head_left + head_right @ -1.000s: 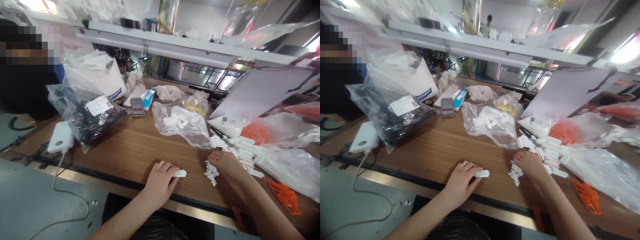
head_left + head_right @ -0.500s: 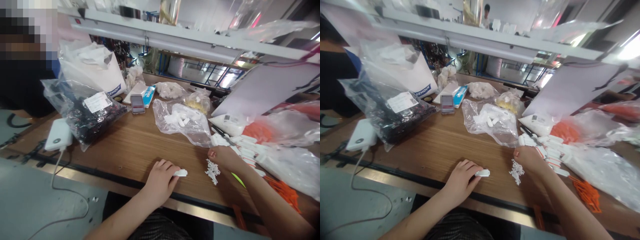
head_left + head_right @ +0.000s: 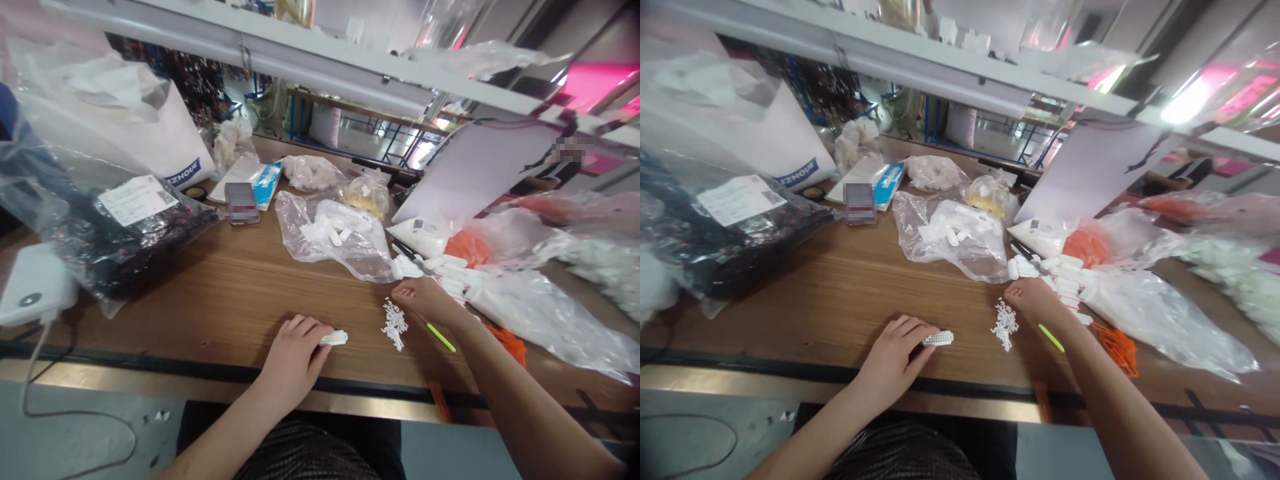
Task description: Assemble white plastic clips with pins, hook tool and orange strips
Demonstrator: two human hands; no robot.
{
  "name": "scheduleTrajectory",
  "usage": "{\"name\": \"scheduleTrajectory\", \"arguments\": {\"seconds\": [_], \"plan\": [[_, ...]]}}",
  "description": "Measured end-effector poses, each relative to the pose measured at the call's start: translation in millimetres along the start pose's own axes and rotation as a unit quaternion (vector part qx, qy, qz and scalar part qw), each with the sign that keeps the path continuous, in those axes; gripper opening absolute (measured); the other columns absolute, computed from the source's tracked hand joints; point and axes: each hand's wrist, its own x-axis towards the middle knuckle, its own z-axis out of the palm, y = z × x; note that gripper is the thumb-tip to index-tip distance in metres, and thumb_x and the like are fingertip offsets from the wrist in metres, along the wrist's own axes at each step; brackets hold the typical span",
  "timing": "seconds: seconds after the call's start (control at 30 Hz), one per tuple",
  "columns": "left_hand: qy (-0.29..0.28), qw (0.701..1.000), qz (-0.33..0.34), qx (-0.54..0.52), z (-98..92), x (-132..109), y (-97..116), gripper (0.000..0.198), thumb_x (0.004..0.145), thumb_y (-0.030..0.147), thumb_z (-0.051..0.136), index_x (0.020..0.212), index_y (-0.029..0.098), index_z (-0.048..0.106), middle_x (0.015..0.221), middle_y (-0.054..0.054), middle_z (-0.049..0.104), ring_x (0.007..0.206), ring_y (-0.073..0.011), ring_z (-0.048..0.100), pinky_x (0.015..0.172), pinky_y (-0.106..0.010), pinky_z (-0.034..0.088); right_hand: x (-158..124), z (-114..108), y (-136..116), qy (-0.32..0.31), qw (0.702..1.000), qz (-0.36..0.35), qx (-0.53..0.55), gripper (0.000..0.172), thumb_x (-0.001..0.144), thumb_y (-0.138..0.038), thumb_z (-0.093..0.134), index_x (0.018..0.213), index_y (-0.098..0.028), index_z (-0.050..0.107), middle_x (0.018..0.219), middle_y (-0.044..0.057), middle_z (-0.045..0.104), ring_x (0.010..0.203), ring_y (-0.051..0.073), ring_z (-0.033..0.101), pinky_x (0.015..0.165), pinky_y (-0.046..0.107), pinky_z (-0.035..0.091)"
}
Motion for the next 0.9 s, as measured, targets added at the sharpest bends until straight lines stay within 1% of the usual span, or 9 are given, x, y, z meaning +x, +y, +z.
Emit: {"name": "scheduleTrajectory", "arguments": {"seconds": [0.1, 0.23, 0.33, 0.43, 0.53, 0.67, 0.8, 0.9], "plan": [[0.000, 1.000, -0.002, -0.001, -0.4, 0, 0, 0.019, 0.098, 0.016, 0.059, 0.114, 0.024, 0.067, 0.108, -0.004, 0.070, 0.099, -0.0255, 0.060, 0.091, -0.046, 0.046, 4, 7, 0, -0.022, 0.999, 0.001, -0.029, 0.022, 0.080, -0.029, 0.061, 0.079, -0.021, 0.081, 0.079, 0.002, 0.080, 0.074, 0.019, 0.071, 0.066, 0.024, 0.048], [0.002, 1.000, -0.005, -0.005, -1.7, 1, 3, 0.018, 0.099, 0.018, 0.058, 0.113, 0.024, 0.067, 0.106, -0.004, 0.070, 0.098, -0.0250, 0.060, 0.089, -0.044, 0.046, 9, 14, 0, -0.026, 0.997, 0.010, -0.075, 0.022, 0.081, -0.030, 0.060, 0.078, -0.022, 0.081, 0.079, 0.004, 0.079, 0.073, 0.020, 0.071, 0.066, 0.027, 0.045], [-0.001, 1.000, -0.011, -0.005, -2.7, 1, 5, 0.018, 0.099, 0.018, 0.059, 0.113, 0.024, 0.067, 0.105, -0.003, 0.071, 0.098, -0.0249, 0.060, 0.088, -0.044, 0.044, 11, 13, -2, -0.023, 0.994, 0.012, -0.102, 0.023, 0.081, -0.032, 0.060, 0.075, -0.022, 0.080, 0.078, 0.006, 0.079, 0.072, 0.022, 0.070, 0.065, 0.029, 0.041], [0.005, 1.000, -0.021, 0.003, -3.0, 0, 5, 0.017, 0.098, 0.018, 0.060, 0.111, 0.025, 0.068, 0.105, -0.003, 0.071, 0.099, -0.0252, 0.060, 0.091, -0.045, 0.042, 14, 10, -5, -0.023, 0.987, 0.007, -0.160, 0.026, 0.081, -0.036, 0.059, 0.074, -0.022, 0.080, 0.078, 0.007, 0.078, 0.073, 0.025, 0.069, 0.064, 0.032, 0.037], [0.015, 1.000, -0.022, 0.004, -3.0, -1, 5, 0.017, 0.097, 0.018, 0.061, 0.111, 0.025, 0.068, 0.105, -0.002, 0.072, 0.099, -0.0250, 0.060, 0.094, -0.047, 0.040, 16, 9, -9, -0.035, 0.979, -0.005, -0.203, 0.027, 0.082, -0.033, 0.056, 0.073, -0.022, 0.078, 0.077, 0.007, 0.077, 0.073, 0.024, 0.067, 0.065, 0.032, 0.035], [0.019, 1.000, -0.023, -0.003, -3.6, 0, 5, 0.018, 0.096, 0.017, 0.062, 0.110, 0.025, 0.068, 0.105, -0.002, 0.073, 0.099, -0.0250, 0.060, 0.094, -0.046, 0.040, 17, 10, -14, -0.037, 0.981, -0.019, -0.192, 0.024, 0.079, -0.024, 0.054, 0.068, -0.022, 0.076, 0.075, 0.006, 0.076, 0.073, 0.022, 0.067, 0.067, 0.031, 0.035], [0.015, 1.000, -0.022, -0.004, -4.8, 1, 5, 0.017, 0.096, 0.018, 0.062, 0.110, 0.025, 0.068, 0.105, -0.002, 0.073, 0.099, -0.0252, 0.060, 0.094, -0.046, 0.040, 19, 10, -10, -0.034, 0.986, -0.018, -0.162, 0.023, 0.078, -0.024, 0.056, 0.071, -0.023, 0.078, 0.075, 0.006, 0.077, 0.070, 0.022, 0.068, 0.065, 0.030, 0.038], [0.010, 1.000, -0.020, 0.001, -5.2, 0, 4, 0.018, 0.098, 0.020, 0.060, 0.112, 0.026, 0.069, 0.105, -0.002, 0.073, 0.099, -0.0254, 0.060, 0.093, -0.046, 0.041, 19, 8, -4, -0.035, 0.991, -0.021, -0.126, 0.021, 0.076, -0.023, 0.060, 0.073, -0.024, 0.080, 0.077, 0.004, 0.079, 0.070, 0.021, 0.070, 0.064, 0.028, 0.042]]}}
